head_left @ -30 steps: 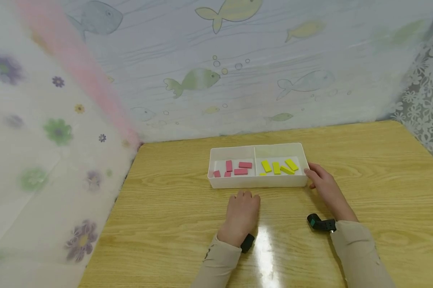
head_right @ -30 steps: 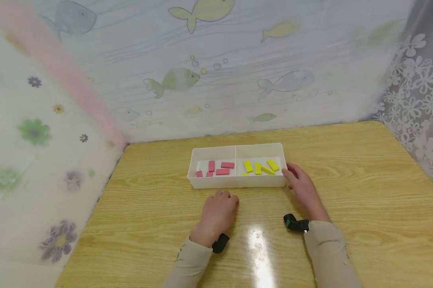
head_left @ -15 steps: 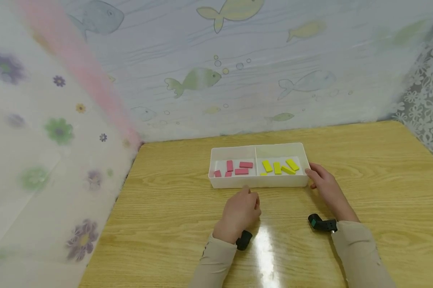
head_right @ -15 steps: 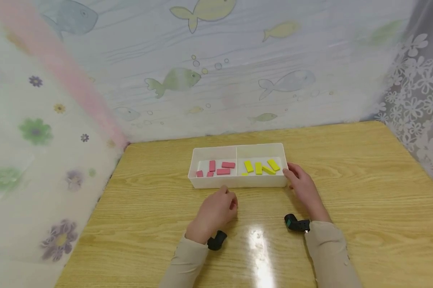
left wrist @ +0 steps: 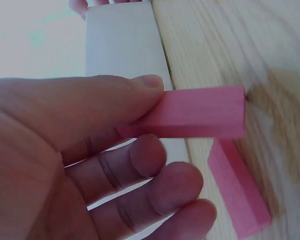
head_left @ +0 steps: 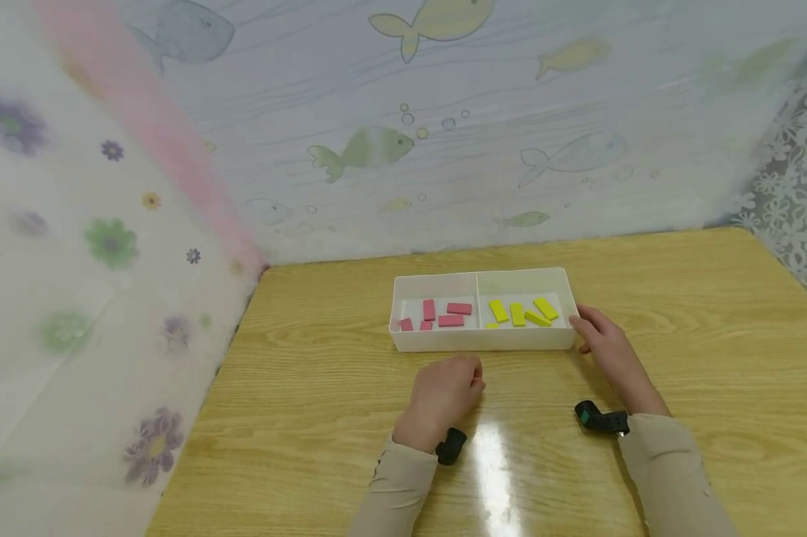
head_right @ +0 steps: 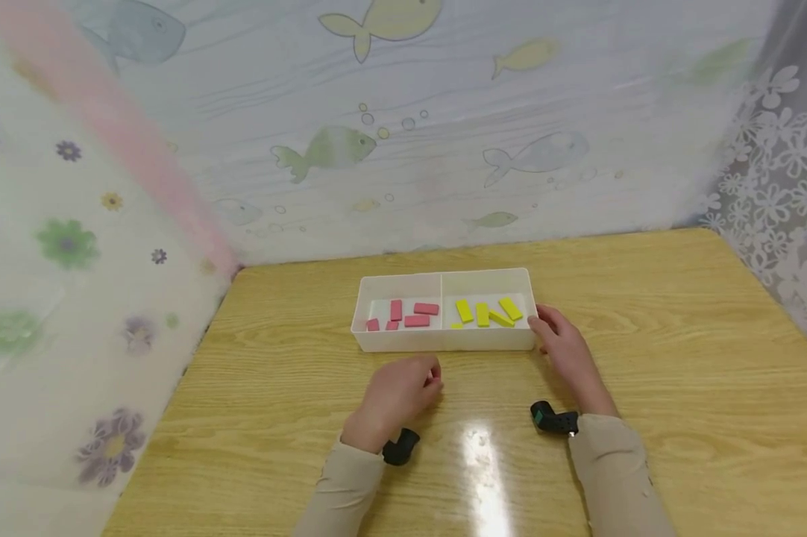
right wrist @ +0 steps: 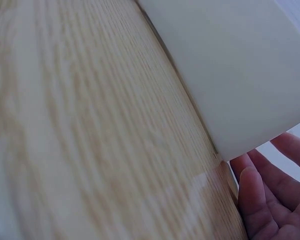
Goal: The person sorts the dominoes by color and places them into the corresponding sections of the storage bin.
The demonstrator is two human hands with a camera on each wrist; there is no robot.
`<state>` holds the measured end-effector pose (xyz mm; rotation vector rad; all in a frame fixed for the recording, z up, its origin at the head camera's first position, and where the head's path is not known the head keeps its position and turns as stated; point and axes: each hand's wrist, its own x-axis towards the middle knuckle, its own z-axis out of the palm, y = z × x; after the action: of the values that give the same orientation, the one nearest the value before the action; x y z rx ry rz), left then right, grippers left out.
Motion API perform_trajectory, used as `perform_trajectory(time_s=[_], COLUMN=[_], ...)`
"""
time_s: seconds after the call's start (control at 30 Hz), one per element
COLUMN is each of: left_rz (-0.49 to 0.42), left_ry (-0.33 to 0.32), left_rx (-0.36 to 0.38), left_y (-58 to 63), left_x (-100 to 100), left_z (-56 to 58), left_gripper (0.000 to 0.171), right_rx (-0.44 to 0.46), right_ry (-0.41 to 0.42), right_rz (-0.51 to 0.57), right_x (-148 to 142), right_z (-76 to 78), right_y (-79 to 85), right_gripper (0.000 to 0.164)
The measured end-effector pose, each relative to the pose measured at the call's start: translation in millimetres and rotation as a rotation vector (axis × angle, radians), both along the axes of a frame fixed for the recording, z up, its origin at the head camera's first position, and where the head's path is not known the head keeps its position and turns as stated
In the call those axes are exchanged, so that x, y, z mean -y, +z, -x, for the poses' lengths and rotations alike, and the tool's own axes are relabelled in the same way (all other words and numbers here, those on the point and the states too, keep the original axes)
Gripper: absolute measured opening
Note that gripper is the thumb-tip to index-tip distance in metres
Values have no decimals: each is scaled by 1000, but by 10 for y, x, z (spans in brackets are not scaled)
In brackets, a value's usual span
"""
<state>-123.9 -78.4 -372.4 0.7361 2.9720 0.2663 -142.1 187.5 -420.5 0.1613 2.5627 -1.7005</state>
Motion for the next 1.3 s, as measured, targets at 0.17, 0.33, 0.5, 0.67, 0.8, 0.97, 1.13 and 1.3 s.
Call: perform_trajectory(time_s=[0.17, 0.33, 0.5, 0.67, 0.8, 0.97, 1.13, 1.3], left_rz=[-1, -20, -51, -112, -196, -316, -335, -361], left_ry=[42, 58, 68, 74, 63, 74, 60, 67], left_rx=[71, 94, 92, 122, 190, 240, 231, 225], left_y=[17, 53, 66, 100, 181, 251, 255, 240], left_x=[59, 118, 196, 283, 371, 500, 561, 593], left_z=[24, 45, 63, 102, 134, 184, 217, 229], left_gripper=[12, 10, 9, 11, 10, 7, 6, 8], right_rx=[9, 3, 5, 9, 4, -12, -3, -8], right_ry=[7, 6, 10, 19, 16, 23, 20, 22], right_rz=[-2, 2, 10, 7, 3, 1, -37, -32], right_x=[1, 26, 58, 54, 52, 66, 23, 2], right_z=[-12, 6, 29, 36, 32, 40, 8, -18], right_y=[11, 15, 19, 37, 33, 16, 18, 5], right_gripper=[65, 64, 64, 66, 67, 66, 66, 66])
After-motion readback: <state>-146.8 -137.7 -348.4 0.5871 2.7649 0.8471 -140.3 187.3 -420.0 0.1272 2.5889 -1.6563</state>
